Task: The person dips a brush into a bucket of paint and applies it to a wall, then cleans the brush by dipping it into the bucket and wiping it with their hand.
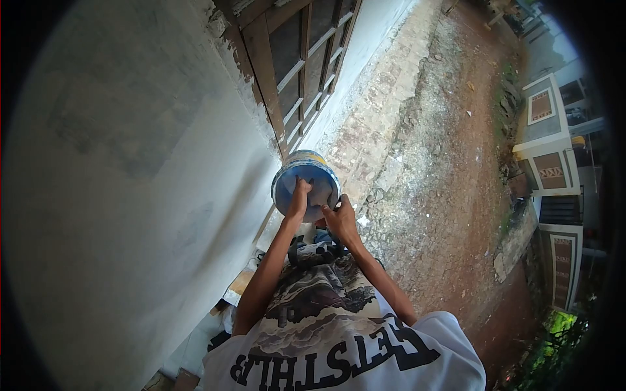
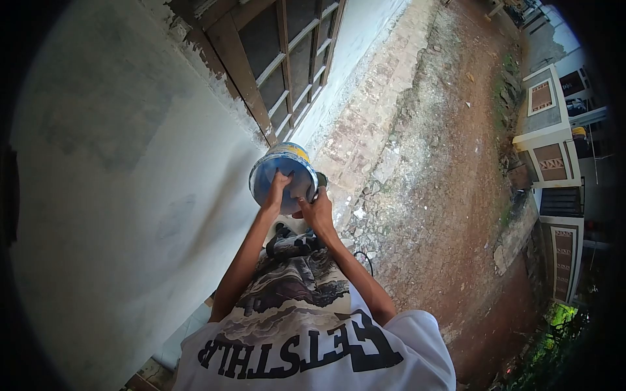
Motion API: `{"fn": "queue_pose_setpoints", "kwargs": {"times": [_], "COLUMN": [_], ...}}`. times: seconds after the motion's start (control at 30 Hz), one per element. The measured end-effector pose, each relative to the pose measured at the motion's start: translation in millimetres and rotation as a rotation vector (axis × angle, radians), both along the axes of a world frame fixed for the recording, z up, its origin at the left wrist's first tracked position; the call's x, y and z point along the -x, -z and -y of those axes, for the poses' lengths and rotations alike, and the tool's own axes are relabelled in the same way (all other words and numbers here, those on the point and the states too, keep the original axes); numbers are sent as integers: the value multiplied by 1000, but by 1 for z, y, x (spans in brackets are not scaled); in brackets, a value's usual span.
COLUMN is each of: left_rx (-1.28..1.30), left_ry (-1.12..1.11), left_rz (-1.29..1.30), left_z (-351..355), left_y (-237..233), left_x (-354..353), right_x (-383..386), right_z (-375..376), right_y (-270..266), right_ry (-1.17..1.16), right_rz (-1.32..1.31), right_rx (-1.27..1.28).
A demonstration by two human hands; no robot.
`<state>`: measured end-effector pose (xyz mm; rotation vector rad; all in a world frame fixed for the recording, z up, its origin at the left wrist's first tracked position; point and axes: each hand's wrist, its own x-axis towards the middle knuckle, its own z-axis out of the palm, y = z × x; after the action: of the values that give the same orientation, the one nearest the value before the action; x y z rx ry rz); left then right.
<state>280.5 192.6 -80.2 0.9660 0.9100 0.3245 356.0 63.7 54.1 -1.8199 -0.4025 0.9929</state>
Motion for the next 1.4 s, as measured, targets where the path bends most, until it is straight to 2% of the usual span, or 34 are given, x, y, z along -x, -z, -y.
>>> {"fn": "queue_pose_setpoints", "kwargs": {"times": [0.03, 0.13, 0.27, 0.37, 0.47, 0.53, 0.7, 0.83, 0.93, 1.17, 1.27, 1.33, 1.4], "left_rx": [96, 75, 143, 0, 79, -27, -163, -251, -329, -414, -379, -339, -351], "left_ry": [-103, -134, -45, -77, 14, 99, 133, 181, 95, 119, 183, 367, 387], "left_rz": [14, -36, -2, -78, 9, -117, -172, -187, -147, -246, -230, -264, -255], "left_z": [0, 3, -3, -2, -5, 0, 3, -6, -6, -8, -6, -5, -5], "left_y": [-5, -18, -21, -10, -14, -22, -39, -34, -31, -48, -49, -50, -50], "left_x": [-1, -10, -18, -28, -28, -32, -28, -24, -21, -11, -8, -5, -6], "right_x": [0, 0, 2, 2, 3, 4, 3, 2, 3, 1, 1, 2, 2], "right_z": [0, -1, -1, 0, 1, 1, 1, 2, 1, 2, 3, 2, 3], "right_y": [-1, -5, -5, -7, -5, -4, -3, 0, 5, 3, 12, 12, 11], "right_ry": [-12, -19, -17, -17, -27, -18, -16, -36, -29, -38, -49, -41, -38], "right_rz": [17, -4, -4, -18, -9, -32, -11, 14, 16, 20, 65, 39, 38], "right_rx": [17, 8, 15, 22, 15, -2, -1, 19, 23, 30, 28, 12, 19]}}
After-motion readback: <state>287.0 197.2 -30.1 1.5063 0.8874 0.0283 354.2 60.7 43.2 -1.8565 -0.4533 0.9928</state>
